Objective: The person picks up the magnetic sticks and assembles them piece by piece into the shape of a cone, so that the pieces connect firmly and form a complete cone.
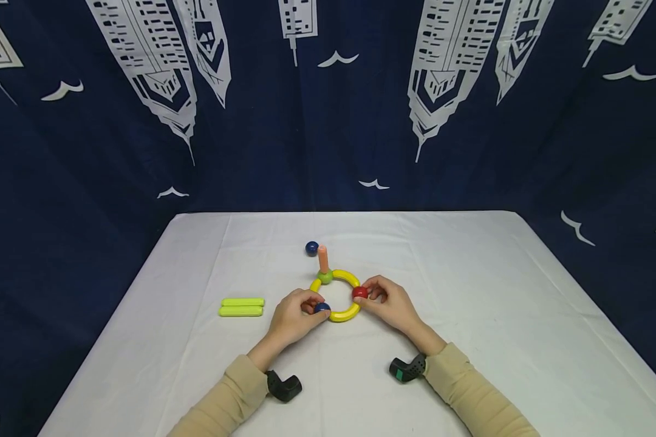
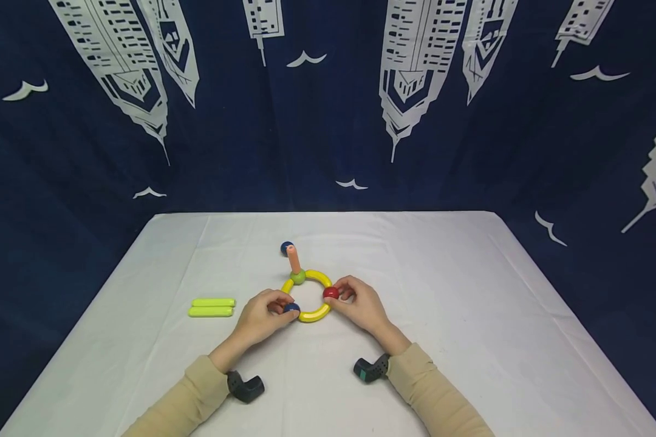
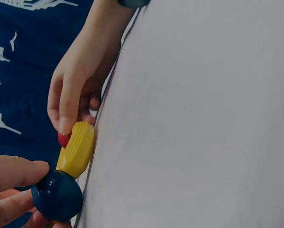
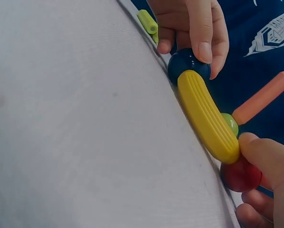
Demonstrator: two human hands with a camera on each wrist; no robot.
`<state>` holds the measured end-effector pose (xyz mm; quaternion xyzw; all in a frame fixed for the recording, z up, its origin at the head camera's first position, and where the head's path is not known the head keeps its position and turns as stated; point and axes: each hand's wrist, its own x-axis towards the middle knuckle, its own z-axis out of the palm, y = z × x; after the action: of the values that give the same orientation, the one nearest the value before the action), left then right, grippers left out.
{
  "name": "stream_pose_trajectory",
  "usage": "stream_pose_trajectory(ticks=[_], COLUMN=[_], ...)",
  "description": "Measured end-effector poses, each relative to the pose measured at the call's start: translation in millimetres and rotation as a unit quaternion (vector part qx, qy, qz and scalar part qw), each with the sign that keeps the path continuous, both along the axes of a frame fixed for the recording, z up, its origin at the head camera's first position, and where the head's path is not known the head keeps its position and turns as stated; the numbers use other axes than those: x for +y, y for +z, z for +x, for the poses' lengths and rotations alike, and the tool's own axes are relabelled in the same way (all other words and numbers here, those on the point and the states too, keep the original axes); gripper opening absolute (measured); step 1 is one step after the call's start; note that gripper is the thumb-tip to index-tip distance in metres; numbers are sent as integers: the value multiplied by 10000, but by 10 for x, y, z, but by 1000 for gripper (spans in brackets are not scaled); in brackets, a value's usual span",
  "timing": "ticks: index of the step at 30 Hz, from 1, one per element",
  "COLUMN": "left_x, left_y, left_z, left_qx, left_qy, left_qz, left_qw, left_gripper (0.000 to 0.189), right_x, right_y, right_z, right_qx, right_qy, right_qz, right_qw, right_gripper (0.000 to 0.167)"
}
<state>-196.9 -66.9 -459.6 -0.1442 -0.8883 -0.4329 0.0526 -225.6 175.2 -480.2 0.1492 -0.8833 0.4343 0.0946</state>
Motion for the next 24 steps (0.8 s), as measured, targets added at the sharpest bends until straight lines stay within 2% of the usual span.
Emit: stream_pose_trajectory(ticks=[7, 12, 17, 21, 24], left_x=[-78, -125, -158, -169, -170], left_y=[-6, -22, -65, -86, -93], left_z=[-72, -114, -181, -216, -232], left_qx=[-138, -112, -113, -279, -339], left_qy=[410, 745, 772, 824, 866], left_qz=[193, 342, 784, 1242, 1335], left_qw=[9989, 9966, 9939, 9884, 9867], left_gripper=[20, 20, 23, 23, 23], right_x=[-10, -10, 1, 6, -7], right_y=[-19, -22, -41, -47, 18], right_z=[10, 15, 8, 8, 46], right_qx=[155, 178, 172, 417, 629], right_qy=[376, 663, 897, 1125, 1301], right_qz=[-66, -140, -214, -311, -329], right_qw=[9991, 9975, 9956, 9923, 9890], right_gripper=[32, 30, 22, 14, 10])
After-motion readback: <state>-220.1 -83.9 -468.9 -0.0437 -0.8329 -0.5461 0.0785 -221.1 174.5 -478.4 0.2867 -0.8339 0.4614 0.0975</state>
